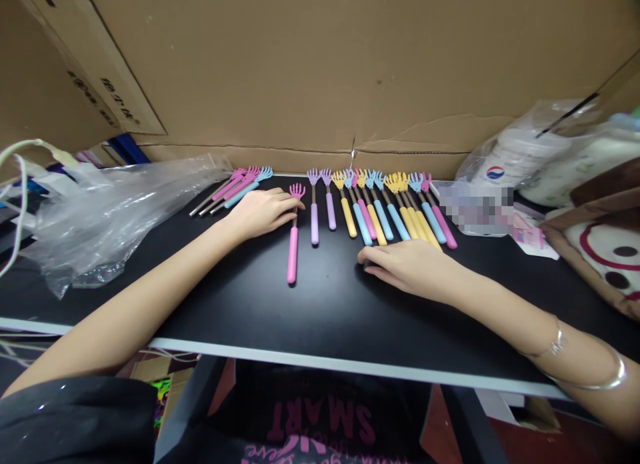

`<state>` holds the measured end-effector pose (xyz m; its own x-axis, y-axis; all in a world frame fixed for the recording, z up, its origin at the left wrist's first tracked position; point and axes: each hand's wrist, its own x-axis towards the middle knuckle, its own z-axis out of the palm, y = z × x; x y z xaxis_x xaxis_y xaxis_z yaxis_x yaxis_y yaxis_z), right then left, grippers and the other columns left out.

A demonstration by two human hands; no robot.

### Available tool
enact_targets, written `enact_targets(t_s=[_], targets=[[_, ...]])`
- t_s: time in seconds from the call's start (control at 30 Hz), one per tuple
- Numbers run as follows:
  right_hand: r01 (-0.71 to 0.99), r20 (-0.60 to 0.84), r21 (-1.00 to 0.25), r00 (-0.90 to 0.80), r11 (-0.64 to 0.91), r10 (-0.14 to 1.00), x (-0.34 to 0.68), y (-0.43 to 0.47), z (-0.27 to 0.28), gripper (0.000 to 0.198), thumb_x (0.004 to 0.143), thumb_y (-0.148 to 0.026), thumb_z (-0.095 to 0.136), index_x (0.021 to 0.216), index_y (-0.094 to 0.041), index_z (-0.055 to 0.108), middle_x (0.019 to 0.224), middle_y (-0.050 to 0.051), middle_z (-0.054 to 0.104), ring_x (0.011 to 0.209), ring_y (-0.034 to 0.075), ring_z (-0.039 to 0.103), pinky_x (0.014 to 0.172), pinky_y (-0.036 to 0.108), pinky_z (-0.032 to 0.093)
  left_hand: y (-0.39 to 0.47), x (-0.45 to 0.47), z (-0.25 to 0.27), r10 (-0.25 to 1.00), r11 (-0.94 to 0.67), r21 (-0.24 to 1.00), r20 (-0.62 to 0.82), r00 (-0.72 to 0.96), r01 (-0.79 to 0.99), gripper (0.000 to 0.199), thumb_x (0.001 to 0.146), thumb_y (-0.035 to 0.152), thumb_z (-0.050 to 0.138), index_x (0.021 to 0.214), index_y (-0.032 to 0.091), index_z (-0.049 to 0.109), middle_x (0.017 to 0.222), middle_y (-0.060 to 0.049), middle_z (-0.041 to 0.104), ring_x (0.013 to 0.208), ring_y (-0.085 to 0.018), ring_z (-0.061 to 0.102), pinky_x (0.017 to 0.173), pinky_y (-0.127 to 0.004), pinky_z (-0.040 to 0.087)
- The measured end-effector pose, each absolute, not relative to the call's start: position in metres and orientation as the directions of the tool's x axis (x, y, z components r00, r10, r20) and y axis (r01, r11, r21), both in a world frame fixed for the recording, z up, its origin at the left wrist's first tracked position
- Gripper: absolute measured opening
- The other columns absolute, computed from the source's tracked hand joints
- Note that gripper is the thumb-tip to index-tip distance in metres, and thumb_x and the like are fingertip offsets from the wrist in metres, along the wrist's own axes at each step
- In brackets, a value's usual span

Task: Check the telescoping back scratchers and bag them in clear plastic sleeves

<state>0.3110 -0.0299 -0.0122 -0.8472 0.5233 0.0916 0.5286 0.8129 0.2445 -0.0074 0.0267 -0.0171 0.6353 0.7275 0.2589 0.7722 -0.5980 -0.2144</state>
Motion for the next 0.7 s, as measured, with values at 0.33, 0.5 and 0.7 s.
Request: enact_targets(t_s=[0.33,0.5,0.7], targets=[[0.55,0.122,0.208,-0.835,0.809,0.536,0.313,-0.028,-0.011,0.018,0.096,-0.03,0.047,0.104,-0.021,0.06,0.073,0.0,0.072,0.058,0.016,0.066,0.052,0.026,0.031,0.027,-0.01,-0.014,0.823,-0.563,0.073,-0.033,0.567,0.823,0.086,0.089,0.075,0.032,0.152,0.016,0.033,0.159,-0.012,0.031,0.145,-0.028,0.031,0.119,-0.043,0.026],[0.554,0.138,0.24,-0.832,0.797,0.537,0.311,-0.029,-0.012,0.018,0.096,-0.03,0.047,0.102,-0.021,0.061,0.071,0.0,0.071,0.058,0.016,0.066,0.051,0.026,0.031,0.039,-0.019,-0.024,0.866,-0.5,0.083,0.049,0.497,0.862,0.08,0.093,0.069,0.027,0.15,0.015,0.036,0.156,-0.013,0.037,0.146,-0.027,0.029,0.118,-0.043,0.028],[0.561,0.112,0.227,-0.827,0.796,0.551,0.311,-0.028,-0.014,0.018,0.096,-0.03,0.044,0.102,-0.021,0.059,0.077,0.0,0.073,0.059,0.016,0.066,0.051,0.026,0.03,0.043,-0.012,-0.033,0.86,-0.48,0.057,0.231,0.456,0.876,0.057,0.098,0.055,0.032,0.139,0.019,0.05,0.141,-0.01,0.055,0.135,-0.027,0.045,0.108,-0.044,0.041]])
